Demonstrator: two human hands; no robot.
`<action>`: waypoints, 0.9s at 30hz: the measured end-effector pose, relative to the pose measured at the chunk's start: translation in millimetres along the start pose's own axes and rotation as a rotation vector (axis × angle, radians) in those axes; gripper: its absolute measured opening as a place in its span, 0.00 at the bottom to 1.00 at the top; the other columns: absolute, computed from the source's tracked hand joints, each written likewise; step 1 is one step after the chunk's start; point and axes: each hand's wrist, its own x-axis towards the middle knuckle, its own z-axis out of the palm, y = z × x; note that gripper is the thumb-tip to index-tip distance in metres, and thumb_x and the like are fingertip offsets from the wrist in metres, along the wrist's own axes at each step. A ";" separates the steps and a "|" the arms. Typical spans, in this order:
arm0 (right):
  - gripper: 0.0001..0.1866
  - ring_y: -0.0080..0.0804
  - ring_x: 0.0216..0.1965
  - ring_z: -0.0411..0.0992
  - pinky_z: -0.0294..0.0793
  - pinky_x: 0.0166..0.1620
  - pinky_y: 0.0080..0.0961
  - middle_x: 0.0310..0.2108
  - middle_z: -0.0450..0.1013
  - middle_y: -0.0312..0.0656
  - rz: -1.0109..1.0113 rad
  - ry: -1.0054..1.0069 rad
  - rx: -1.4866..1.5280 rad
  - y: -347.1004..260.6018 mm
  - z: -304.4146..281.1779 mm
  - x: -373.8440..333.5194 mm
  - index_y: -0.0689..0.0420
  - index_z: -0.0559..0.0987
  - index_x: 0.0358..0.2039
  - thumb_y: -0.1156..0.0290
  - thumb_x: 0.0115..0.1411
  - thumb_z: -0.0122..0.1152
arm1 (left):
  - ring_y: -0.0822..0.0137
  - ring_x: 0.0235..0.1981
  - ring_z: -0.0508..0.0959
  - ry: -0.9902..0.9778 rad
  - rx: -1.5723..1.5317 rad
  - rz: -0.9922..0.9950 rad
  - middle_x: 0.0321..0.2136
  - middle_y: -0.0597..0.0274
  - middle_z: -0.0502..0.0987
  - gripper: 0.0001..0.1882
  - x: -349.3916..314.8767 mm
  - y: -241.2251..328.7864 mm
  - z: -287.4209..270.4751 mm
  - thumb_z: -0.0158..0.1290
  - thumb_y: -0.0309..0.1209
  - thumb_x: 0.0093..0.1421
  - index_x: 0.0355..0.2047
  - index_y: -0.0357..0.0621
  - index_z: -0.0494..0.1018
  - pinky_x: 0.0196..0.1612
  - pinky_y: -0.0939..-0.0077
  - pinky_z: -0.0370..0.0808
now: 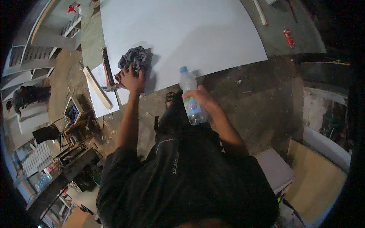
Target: The person wipes a white and yellow board with a cloth, uses a scraper to remove a mark, and then sprays the board from a plastic bottle before continuing to wipe it.
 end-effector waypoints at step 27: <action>0.29 0.36 0.50 0.73 0.70 0.55 0.35 0.50 0.73 0.43 -0.319 0.488 -0.028 -105.0 -408.2 -22.2 0.61 0.72 0.55 0.71 0.53 0.71 | 0.53 0.61 0.67 -0.241 -0.237 0.026 0.58 0.55 0.70 0.21 -20.9 385.6 150.2 0.53 0.36 0.57 0.52 0.58 0.75 0.61 0.46 0.63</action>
